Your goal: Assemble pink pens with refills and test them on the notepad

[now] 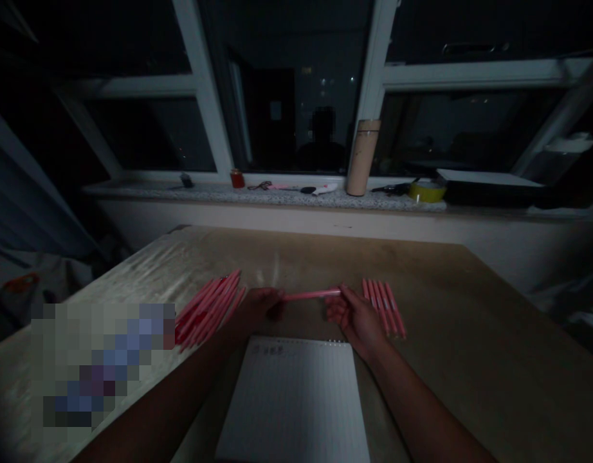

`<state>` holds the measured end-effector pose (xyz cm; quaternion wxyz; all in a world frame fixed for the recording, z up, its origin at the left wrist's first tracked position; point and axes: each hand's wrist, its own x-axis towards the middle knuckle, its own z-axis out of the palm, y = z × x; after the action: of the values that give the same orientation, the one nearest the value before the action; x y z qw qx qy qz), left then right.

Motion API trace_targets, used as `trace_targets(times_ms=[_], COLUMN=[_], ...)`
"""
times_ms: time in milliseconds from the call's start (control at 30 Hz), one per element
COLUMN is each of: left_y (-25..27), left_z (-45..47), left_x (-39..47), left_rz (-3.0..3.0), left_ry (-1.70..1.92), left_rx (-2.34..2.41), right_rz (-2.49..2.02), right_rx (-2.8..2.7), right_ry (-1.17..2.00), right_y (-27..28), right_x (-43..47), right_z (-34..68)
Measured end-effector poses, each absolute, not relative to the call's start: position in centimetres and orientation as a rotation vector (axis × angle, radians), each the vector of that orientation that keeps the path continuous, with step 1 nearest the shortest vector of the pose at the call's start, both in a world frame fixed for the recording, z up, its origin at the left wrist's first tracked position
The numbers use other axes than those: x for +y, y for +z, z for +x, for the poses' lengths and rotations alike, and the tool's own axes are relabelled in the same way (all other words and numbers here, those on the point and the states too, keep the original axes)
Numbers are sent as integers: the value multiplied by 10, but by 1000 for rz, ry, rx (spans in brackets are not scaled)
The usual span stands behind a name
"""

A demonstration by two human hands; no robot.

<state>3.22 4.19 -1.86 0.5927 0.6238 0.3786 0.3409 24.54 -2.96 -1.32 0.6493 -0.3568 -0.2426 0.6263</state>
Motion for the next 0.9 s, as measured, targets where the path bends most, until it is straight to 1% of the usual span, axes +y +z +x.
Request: trace_targets(times_ms=[300,567,900], left_y=[-11,-10,-12], left_z=[32,35,33], left_x=[37,36,38], left_rz=[1439,1459,1477], left_ry=[821,787,782], left_rx=[962,930,885], right_rz=[-837,-668,-719], right_rx=[-579,-508,-560], right_ry=[1364,1554,1462], right_y=[-17,-14,-11], right_x=[-30,-30,-32], right_z=[244,248,244])
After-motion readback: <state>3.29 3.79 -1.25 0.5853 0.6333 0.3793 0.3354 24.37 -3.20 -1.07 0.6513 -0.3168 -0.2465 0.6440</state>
